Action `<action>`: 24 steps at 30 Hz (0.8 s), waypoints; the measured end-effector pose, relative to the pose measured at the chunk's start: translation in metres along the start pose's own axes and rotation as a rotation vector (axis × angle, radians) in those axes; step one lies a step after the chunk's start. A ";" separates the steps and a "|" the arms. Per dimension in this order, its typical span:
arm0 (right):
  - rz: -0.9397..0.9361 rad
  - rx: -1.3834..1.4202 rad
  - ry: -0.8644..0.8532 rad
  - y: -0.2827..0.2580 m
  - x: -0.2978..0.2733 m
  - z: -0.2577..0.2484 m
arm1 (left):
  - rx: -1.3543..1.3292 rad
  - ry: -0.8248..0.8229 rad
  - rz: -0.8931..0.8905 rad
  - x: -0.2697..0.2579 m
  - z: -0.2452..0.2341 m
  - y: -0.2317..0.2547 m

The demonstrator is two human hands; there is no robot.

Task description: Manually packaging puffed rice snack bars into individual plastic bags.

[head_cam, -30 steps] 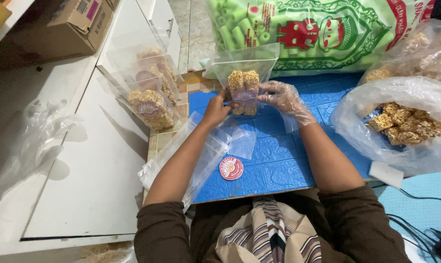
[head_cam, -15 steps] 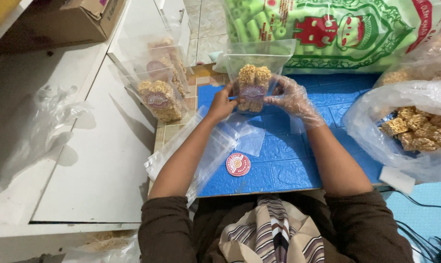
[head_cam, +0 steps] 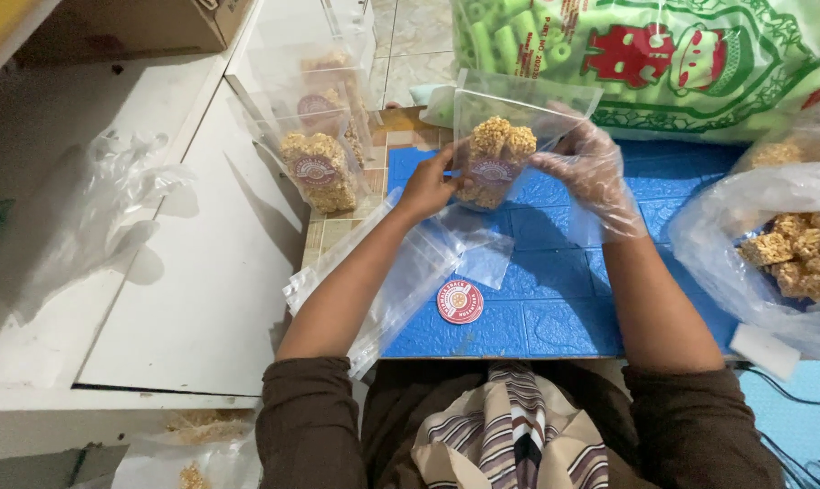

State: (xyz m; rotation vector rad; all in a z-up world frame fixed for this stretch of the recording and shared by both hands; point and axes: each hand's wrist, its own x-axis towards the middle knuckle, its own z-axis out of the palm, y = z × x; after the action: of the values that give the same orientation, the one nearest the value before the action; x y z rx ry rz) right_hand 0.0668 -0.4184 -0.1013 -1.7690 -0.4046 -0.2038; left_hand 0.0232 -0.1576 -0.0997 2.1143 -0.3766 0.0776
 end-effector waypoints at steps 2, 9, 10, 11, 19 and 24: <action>-0.044 0.226 0.026 -0.007 0.005 -0.009 | -0.018 -0.005 -0.002 -0.003 -0.004 0.007; -0.279 -0.158 -0.026 -0.079 0.024 -0.026 | 0.036 0.119 -0.070 0.021 0.011 -0.046; -0.272 -0.213 -0.049 -0.084 0.031 -0.028 | 0.029 0.120 -0.077 0.020 0.009 -0.045; -0.264 -0.268 -0.072 -0.088 0.038 -0.030 | 0.022 0.121 -0.085 0.018 0.007 -0.044; -0.425 -0.795 -0.335 -0.131 0.072 -0.006 | 0.014 0.151 -0.015 0.026 0.000 -0.062; -0.391 -0.842 -0.298 -0.130 0.088 0.021 | 0.012 0.156 -0.119 0.018 -0.010 -0.057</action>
State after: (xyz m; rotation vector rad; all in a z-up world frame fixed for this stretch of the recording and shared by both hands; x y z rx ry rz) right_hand 0.0972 -0.3595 0.0423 -2.5440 -0.9868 -0.4328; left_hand 0.0586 -0.1249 -0.1370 2.1214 -0.1573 0.1743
